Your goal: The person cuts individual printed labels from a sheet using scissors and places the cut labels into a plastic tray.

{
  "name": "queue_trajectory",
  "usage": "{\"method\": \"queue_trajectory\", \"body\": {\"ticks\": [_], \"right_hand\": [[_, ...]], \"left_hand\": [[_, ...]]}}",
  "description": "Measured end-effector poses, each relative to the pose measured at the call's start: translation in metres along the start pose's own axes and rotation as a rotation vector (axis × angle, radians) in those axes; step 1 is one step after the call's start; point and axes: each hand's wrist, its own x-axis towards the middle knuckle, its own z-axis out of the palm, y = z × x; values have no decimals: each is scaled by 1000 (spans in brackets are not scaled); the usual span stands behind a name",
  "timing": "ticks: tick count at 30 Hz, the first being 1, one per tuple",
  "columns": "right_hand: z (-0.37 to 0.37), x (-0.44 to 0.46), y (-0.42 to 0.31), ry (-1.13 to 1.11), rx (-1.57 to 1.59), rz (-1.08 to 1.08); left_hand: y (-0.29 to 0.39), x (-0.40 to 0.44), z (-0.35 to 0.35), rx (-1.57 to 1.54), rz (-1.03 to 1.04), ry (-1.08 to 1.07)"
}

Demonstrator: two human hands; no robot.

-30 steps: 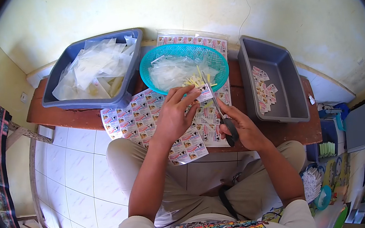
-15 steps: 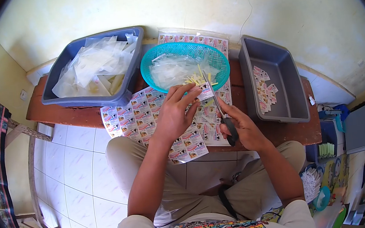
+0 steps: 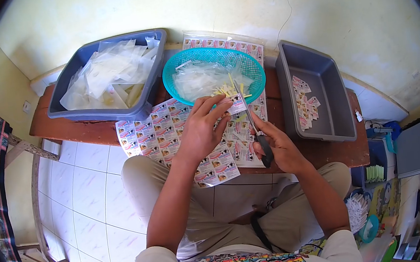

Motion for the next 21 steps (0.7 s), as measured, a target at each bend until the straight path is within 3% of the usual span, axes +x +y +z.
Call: {"method": "queue_trajectory", "body": {"ticks": [21], "right_hand": [[-1,-1,2,4,27,1]], "left_hand": [[1,0,2,12,-1,-5]]}}
